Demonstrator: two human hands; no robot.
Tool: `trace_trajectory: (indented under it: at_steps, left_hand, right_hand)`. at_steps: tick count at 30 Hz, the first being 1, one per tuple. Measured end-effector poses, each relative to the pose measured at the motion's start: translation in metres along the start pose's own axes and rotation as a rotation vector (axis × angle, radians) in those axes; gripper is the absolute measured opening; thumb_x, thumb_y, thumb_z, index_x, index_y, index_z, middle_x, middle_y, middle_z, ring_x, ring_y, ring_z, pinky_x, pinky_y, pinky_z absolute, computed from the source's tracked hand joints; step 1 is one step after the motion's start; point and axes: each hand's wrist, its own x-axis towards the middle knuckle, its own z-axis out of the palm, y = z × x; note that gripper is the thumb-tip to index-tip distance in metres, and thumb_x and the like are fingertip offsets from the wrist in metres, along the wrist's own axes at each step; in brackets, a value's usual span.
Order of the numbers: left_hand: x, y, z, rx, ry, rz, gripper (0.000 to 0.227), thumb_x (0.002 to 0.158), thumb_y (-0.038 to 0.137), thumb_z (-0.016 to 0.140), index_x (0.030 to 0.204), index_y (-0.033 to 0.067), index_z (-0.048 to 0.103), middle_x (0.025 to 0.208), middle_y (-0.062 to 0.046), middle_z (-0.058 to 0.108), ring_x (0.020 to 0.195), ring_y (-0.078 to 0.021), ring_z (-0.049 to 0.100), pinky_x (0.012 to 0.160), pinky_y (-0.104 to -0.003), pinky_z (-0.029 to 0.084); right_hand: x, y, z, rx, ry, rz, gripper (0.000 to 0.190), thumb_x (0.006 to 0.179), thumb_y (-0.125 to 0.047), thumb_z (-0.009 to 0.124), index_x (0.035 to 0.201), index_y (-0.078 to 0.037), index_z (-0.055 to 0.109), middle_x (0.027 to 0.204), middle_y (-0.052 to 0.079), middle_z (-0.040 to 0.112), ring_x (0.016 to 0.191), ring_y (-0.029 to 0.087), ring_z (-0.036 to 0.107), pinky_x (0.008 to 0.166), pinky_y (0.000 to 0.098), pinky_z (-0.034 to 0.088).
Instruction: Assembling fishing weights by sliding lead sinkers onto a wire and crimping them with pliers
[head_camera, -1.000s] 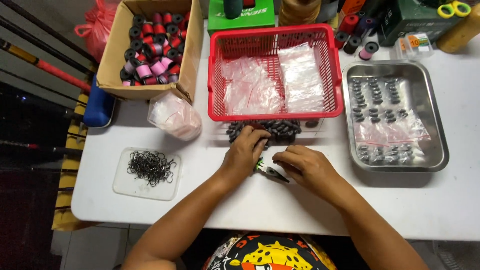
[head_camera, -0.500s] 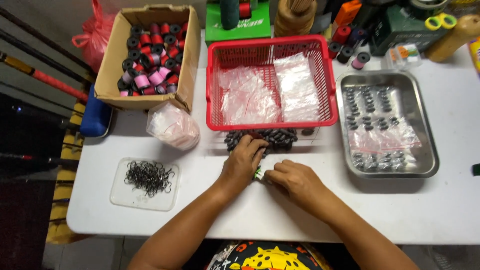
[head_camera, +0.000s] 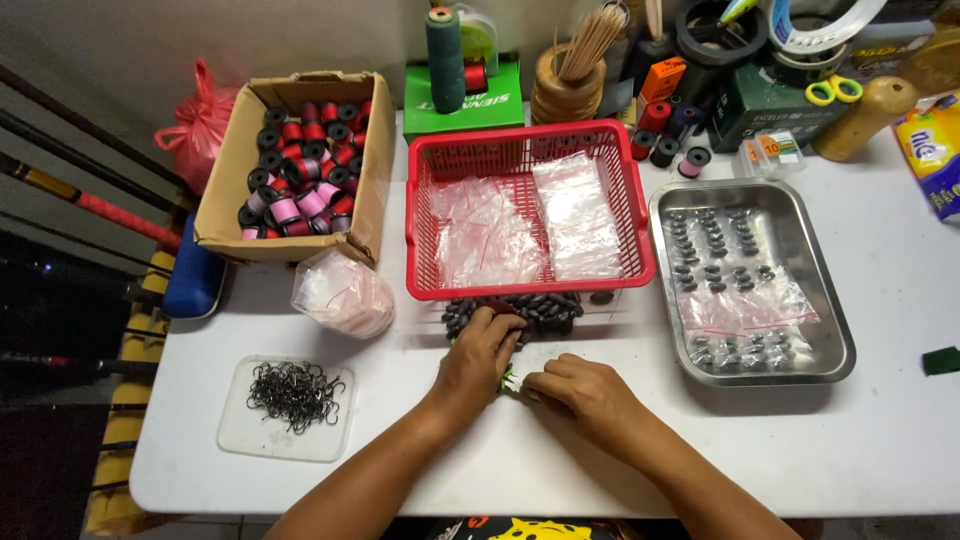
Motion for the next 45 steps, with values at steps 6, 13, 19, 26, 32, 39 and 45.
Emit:
trace_trajectory:
  at_steps: [6,13,19,26,32,39,45]
  left_hand:
    - [0.004,0.006,-0.005,0.014,-0.018,0.026,0.019,0.084,0.002,0.054,0.103,0.0021,0.058,0.088,-0.011,0.05,0.076,-0.0242,0.057,0.07,-0.032,0.047]
    - [0.004,0.013,-0.013,-0.09,-0.03,0.064,0.02,0.086,0.004,0.052,0.105,0.0003,0.056,0.097,-0.011,0.05,0.085,-0.0227,0.056,0.076,-0.03,0.047]
    - [0.006,0.007,-0.01,-0.079,-0.063,0.131,0.019,0.085,0.002,0.052,0.103,0.0002,0.057,0.102,-0.014,0.05,0.093,-0.0258,0.055,0.082,-0.032,0.047]
    - [0.003,0.007,-0.009,-0.092,-0.059,0.123,0.02,0.085,0.001,0.051,0.103,0.0014,0.056,0.103,-0.013,0.05,0.096,-0.0245,0.055,0.083,-0.031,0.046]
    - [0.001,0.005,-0.008,-0.088,-0.059,0.13,0.02,0.084,0.001,0.051,0.103,0.0015,0.057,0.103,-0.013,0.05,0.096,-0.0248,0.055,0.083,-0.031,0.046]
    - [0.002,0.008,-0.009,-0.088,-0.063,0.133,0.02,0.084,0.0,0.051,0.102,0.0013,0.057,0.102,-0.013,0.051,0.095,-0.0247,0.055,0.082,-0.031,0.047]
    - [0.002,0.009,-0.011,-0.081,-0.068,0.124,0.02,0.084,0.001,0.052,0.103,0.0017,0.056,0.102,-0.013,0.05,0.093,-0.0251,0.056,0.08,-0.032,0.047]
  right_hand:
    - [0.013,0.001,0.004,-0.088,0.152,-0.07,0.011,0.079,-0.001,0.055,0.083,-0.011,0.056,0.061,0.002,0.044,0.053,0.019,0.042,0.044,0.0317,0.032]
    - [0.013,0.0,-0.005,-0.154,0.142,-0.161,0.011,0.086,-0.015,0.058,0.076,-0.012,0.055,0.059,0.002,0.045,0.051,0.02,0.043,0.042,0.0321,0.034]
    - [0.016,0.009,-0.003,-0.209,0.093,-0.265,0.018,0.087,-0.014,0.055,0.071,-0.011,0.05,0.059,0.004,0.045,0.051,0.022,0.042,0.043,0.0356,0.034]
    - [0.016,0.01,0.003,-0.157,0.06,-0.229,0.009,0.085,-0.011,0.057,0.077,-0.01,0.053,0.063,0.005,0.048,0.053,0.023,0.043,0.045,0.0359,0.034]
    - [0.015,0.006,0.001,-0.167,0.075,-0.24,0.01,0.085,-0.009,0.056,0.076,-0.009,0.052,0.062,0.005,0.049,0.052,0.024,0.044,0.045,0.0365,0.034]
    - [0.015,0.01,0.001,-0.189,0.074,-0.248,0.015,0.084,-0.01,0.059,0.072,-0.01,0.05,0.06,0.004,0.048,0.05,0.023,0.043,0.045,0.0355,0.034]
    - [0.016,0.003,-0.008,-0.094,0.173,-0.199,0.005,0.084,-0.005,0.056,0.083,-0.009,0.055,0.056,0.003,0.044,0.048,0.021,0.041,0.043,0.0321,0.033]
